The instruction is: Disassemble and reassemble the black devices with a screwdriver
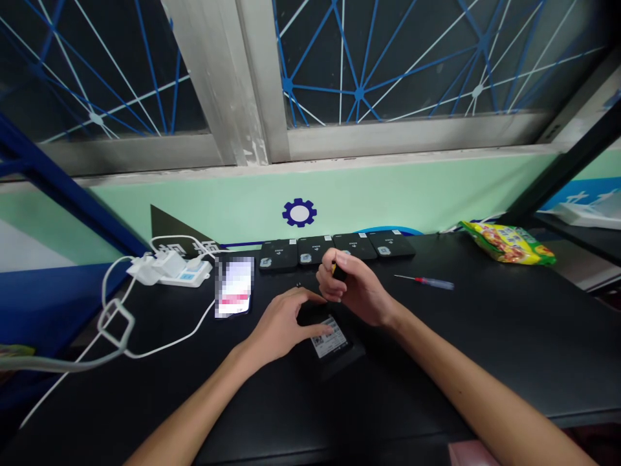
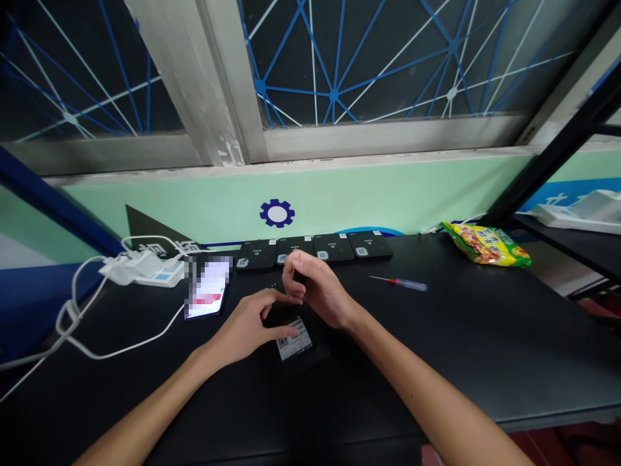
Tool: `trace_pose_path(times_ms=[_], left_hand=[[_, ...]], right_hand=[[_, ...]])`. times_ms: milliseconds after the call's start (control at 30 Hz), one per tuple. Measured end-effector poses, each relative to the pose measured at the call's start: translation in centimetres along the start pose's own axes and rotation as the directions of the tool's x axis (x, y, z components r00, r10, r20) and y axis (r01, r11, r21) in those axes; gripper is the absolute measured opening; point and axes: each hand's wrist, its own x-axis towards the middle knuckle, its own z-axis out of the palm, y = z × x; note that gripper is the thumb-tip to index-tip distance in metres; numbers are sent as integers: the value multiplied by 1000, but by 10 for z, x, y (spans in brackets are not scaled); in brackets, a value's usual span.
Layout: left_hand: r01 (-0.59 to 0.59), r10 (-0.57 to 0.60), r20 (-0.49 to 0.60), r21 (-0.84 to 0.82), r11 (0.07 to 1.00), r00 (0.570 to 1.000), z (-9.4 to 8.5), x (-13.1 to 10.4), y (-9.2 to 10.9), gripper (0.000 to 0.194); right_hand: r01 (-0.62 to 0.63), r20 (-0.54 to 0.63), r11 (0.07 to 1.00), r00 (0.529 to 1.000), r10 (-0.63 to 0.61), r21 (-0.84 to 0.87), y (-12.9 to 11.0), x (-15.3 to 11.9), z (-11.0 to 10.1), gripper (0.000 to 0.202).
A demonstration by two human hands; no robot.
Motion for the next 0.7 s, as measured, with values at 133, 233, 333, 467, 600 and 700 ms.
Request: trace_pose_path(times_ms=[133, 233, 333, 467, 600, 700], left_hand=[[-12, 12, 3, -15, 1000, 1000, -1, 0, -1, 46], [-33, 33, 11, -28, 999, 999, -2, 0, -2, 43], [-47, 47, 17, -39, 998, 999, -3, 0, -3, 41], [-56, 57, 19, -49, 997, 998, -2, 0, -3, 38], [-62, 63, 15, -53, 997, 998, -1, 0, -4, 39], [-56, 57, 15, -53, 997, 998, -2, 0, -4, 39]], right_hand=[[1, 29, 999, 1000, 1, -54, -1, -1, -3, 25], [-6, 18, 995, 1000, 8, -98, -2, -1, -3, 28], [-6, -4, 994, 1000, 6, -111, -3, -1, -2, 28], [6, 1, 991, 1000, -6, -130, -4, -1, -1, 32], [-8, -2, 989, 1000, 7, -146, -4, -1, 0, 38], [-16, -7, 989, 1000, 15, -146, -3, -1, -1, 43]])
